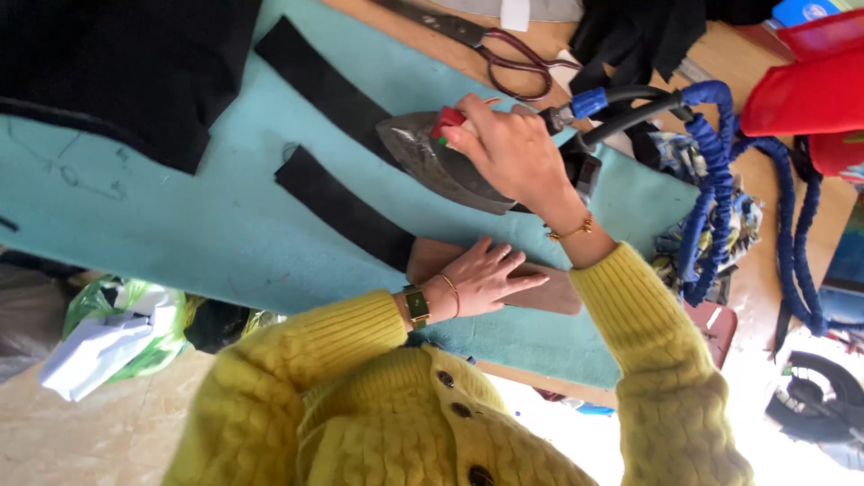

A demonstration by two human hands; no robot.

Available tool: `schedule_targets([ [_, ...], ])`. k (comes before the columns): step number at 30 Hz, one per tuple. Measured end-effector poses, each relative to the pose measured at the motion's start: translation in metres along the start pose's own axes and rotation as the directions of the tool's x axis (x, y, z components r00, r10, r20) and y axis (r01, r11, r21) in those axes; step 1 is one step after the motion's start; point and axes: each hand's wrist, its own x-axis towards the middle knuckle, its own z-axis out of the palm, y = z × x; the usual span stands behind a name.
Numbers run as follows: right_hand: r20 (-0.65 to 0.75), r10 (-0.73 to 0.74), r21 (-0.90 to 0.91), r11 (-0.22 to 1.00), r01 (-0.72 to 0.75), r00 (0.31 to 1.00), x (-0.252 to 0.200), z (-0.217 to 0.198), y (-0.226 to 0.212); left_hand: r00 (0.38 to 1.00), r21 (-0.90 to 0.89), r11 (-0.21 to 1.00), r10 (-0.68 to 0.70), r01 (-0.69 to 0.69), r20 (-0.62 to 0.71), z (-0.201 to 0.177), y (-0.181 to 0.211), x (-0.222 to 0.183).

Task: Ironing and pressing black fabric pieces using a steam iron and a wooden pressing block on an ironing board.

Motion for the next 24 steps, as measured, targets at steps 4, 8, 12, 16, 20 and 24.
schedule_targets([
  [4, 0.062, 0.04, -0.033, 0.999, -0.038, 0.997, 0.002, 0.004, 0.004, 1.0, -0.032, 0.999, 0.005, -0.004, 0.03, -0.034, -0.019, -0.041],
  [8, -0.115, -0.117, -0.016, 0.993, 0.116, 0.986, 0.001, -0.007, -0.008, 0.995, -0.078, 0.997, 0.02, -0.013, 0.096, -0.09, -0.048, -0.108],
  [12, -0.451, -0.273, -0.068, 0.96, 0.273, 0.85, -0.014, -0.029, -0.032, 0.996, 0.05, 0.995, -0.091, 0.092, -0.02, -0.118, -0.097, -0.183],
  [16, -0.532, -0.331, -0.152, 0.943, 0.297, 0.779, -0.074, 0.001, -0.017, 0.973, 0.354, 0.918, -0.218, 0.18, 0.072, -0.184, -0.134, -0.242],
  [20, -0.369, -0.317, -0.062, 0.946, 0.317, 0.874, -0.139, 0.04, -0.01, 0.902, 0.494, 0.777, -0.431, 0.389, -0.032, -0.192, -0.17, -0.301],
  [24, -0.073, -0.064, 0.081, 0.994, 0.07, 0.995, -0.194, 0.077, 0.019, 0.854, 0.491, 0.707, -0.486, 0.509, -0.186, -0.184, -0.204, -0.327],
])
